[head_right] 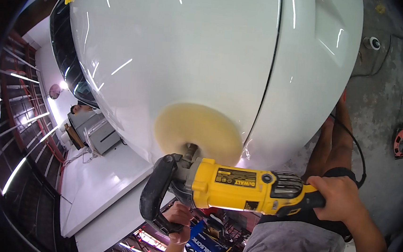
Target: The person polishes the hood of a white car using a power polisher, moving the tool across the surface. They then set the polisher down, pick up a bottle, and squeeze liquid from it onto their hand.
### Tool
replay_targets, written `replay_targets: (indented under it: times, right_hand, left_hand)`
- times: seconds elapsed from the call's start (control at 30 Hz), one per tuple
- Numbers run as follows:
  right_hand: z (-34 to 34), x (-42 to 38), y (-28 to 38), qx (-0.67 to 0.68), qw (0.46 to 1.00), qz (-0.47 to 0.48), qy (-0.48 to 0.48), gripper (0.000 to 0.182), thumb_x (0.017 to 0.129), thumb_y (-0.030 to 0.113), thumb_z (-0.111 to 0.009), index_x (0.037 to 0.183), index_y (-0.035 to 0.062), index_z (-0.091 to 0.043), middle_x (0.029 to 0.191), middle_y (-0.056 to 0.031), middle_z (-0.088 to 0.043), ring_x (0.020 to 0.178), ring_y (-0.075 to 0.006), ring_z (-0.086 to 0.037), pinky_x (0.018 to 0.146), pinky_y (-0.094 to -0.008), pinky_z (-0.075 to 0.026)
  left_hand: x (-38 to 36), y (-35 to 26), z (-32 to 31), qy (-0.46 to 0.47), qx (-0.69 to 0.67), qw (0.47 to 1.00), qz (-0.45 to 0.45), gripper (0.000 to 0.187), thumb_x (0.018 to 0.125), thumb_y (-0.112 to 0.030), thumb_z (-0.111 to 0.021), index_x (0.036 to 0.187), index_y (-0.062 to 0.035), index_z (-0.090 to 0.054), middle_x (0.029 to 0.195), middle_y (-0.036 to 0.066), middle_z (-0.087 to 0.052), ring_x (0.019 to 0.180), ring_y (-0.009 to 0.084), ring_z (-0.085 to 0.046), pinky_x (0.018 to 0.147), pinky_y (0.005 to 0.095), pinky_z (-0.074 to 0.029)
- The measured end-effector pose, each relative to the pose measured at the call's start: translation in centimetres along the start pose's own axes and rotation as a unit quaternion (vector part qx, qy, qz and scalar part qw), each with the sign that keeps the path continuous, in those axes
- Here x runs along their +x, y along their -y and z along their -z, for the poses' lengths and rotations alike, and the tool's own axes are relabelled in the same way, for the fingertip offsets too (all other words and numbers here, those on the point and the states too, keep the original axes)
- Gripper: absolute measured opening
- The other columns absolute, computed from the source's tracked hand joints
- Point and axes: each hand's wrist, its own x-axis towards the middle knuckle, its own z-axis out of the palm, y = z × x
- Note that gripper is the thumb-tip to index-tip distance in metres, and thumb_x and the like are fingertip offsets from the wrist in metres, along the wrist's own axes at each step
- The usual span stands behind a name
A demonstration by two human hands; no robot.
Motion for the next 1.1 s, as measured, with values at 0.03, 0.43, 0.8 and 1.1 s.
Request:
replay_targets:
  times: [0.03,0.43,0.8,1.1]
  right_hand:
    - [0.6,-0.2,0.2,0.003,1.000,-0.003,-0.014,0.053,0.053,0.017,-0.073,0.102,0.0141,-0.056,0.079,-0.0046,-0.064,0.074,-0.0261,-0.064,0.062,-0.0376,-0.049]
    - [4.7,3.6,7.3,0.079,0.996,-0.022,0.025,0.048,0.061,0.017,-0.070,0.105,0.0095,-0.053,0.079,-0.0097,-0.064,0.072,-0.0303,-0.064,0.062,-0.0400,-0.050]
    - [8.3,9.6,14.5,0.155,0.983,0.062,0.080,0.043,0.075,0.022,-0.068,0.100,-0.0040,-0.045,0.063,-0.0171,-0.058,0.058,-0.0362,-0.062,0.054,-0.0437,-0.050]
    - [7.2,14.5,18.6,0.238,0.953,0.089,0.165,0.046,0.089,0.035,-0.056,0.096,-0.0092,-0.046,0.065,-0.0206,-0.060,0.061,-0.0379,-0.064,0.056,-0.0431,-0.053]
  left_hand:
    - [0.6,-0.4,-0.3,0.002,-0.004,1.000,-0.002,0.063,0.084,-0.063,-0.049,0.057,-0.0064,-0.051,0.048,0.004,-0.048,0.050,0.0196,-0.049,0.061,0.0344,-0.041]
    - [9.5,-3.1,6.5,0.009,-0.024,1.000,-0.006,0.063,0.088,-0.063,-0.038,0.060,-0.0070,-0.046,0.045,0.006,-0.041,0.050,0.0197,-0.043,0.063,0.0333,-0.038]
    - [19.0,-3.9,14.7,0.000,-0.076,0.997,0.018,0.059,0.092,-0.057,-0.035,0.060,-0.0084,-0.046,0.044,0.003,-0.040,0.051,0.0187,-0.042,0.066,0.0337,-0.037]
    - [21.9,-2.2,20.5,-0.023,-0.094,0.994,0.051,0.058,0.092,-0.056,-0.037,0.060,-0.0090,-0.046,0.044,0.002,-0.039,0.050,0.0160,-0.040,0.066,0.0320,-0.036]
